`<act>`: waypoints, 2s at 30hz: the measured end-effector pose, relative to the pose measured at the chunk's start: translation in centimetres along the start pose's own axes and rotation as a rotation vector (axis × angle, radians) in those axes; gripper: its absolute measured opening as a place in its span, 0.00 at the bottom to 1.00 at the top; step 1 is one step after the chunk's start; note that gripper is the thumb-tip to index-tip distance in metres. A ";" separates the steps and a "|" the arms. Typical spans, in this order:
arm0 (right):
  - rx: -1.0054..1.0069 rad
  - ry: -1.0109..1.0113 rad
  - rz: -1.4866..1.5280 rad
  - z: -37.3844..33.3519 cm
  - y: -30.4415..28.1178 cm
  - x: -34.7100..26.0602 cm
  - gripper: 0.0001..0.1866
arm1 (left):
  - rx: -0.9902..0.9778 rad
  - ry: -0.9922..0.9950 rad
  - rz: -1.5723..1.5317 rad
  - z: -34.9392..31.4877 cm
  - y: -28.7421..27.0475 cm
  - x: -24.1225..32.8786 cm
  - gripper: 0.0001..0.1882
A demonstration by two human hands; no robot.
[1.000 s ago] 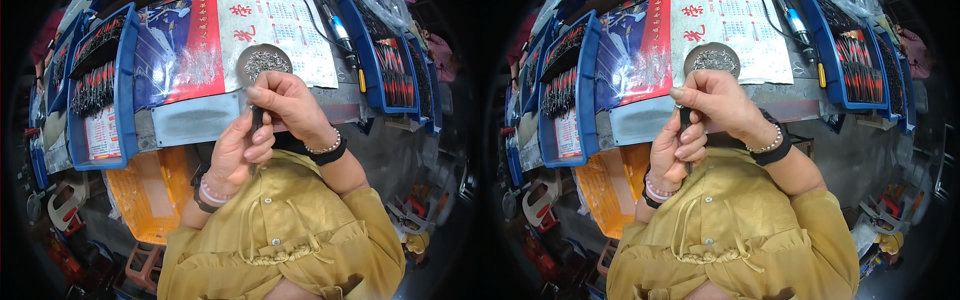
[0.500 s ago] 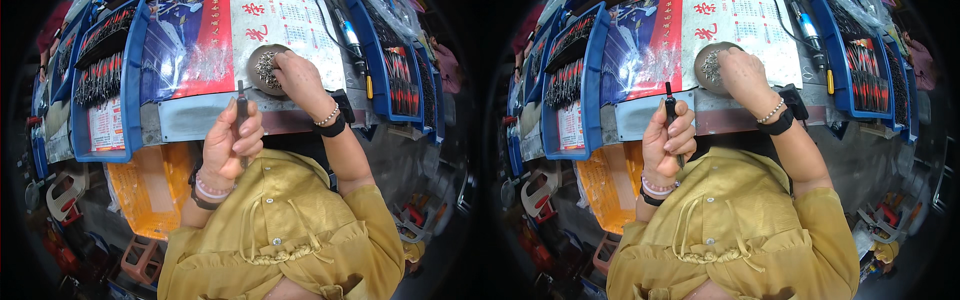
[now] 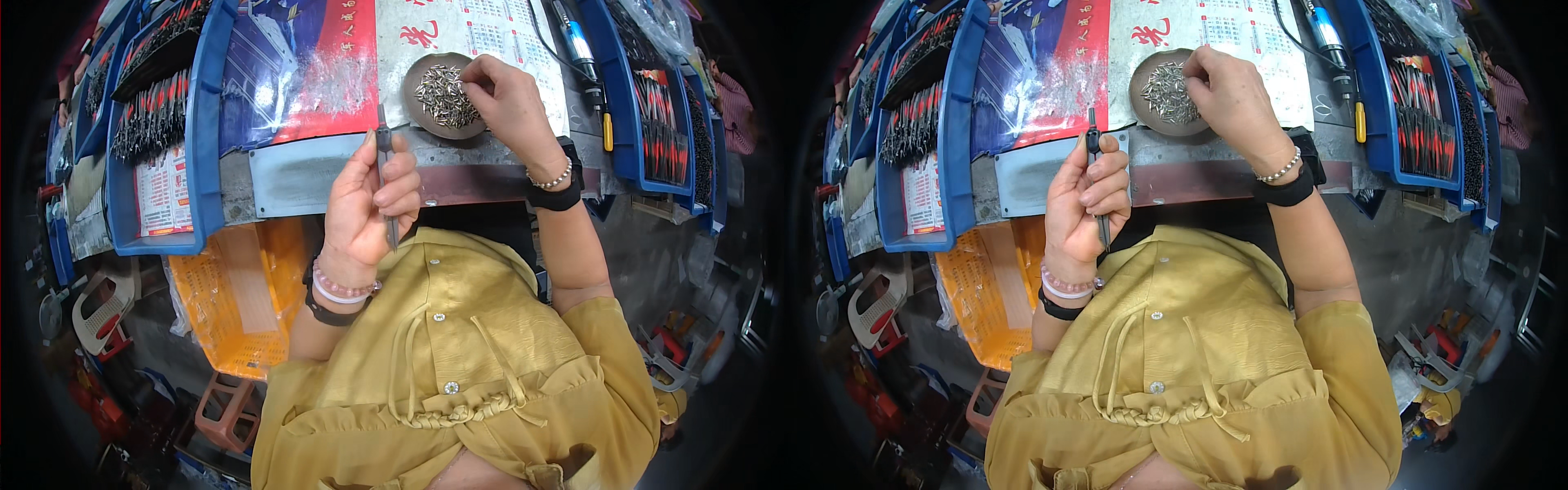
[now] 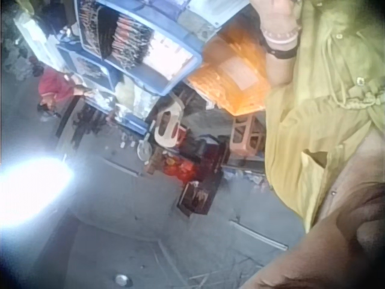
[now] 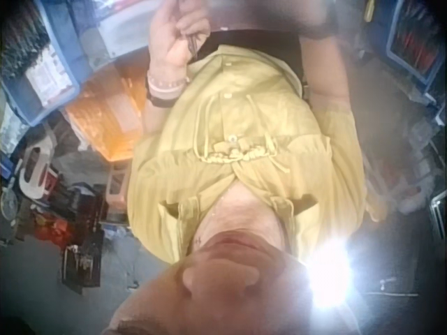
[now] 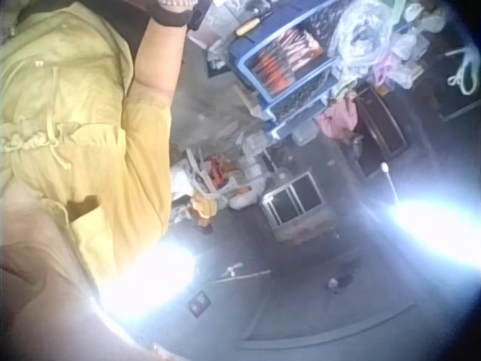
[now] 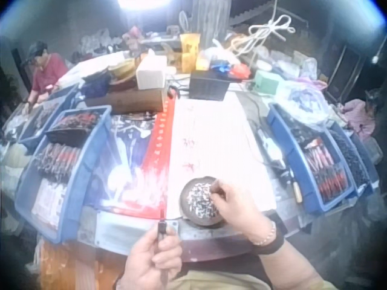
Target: The person assembles small key components at a workbench. They insert a metal pin into a black plastic housing, use a rotary tool to grind the pin, then use pliers to trim and adjust the assembly. The process is repeated for a second component.
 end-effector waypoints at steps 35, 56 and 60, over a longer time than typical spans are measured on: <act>0.055 -0.229 0.251 -7.8 -2.1 -10.4 0.10 | 0.121 0.183 0.796 -1.1 0.6 -2.6 0.13; -0.346 0.290 1.270 -11.0 1.4 -7.1 0.11 | 0.143 0.083 0.736 -2.5 -1.1 -5.6 0.19; -0.289 0.422 1.334 -11.6 2.6 -5.8 0.11 | 0.077 0.037 0.627 -2.4 -1.4 -5.7 0.16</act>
Point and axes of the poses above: each hand's wrist, its own z-axis towards the middle knuckle, its own y-axis out of the palm, x = y × z, the point moved 8 cm from there along z, towards the middle knuckle
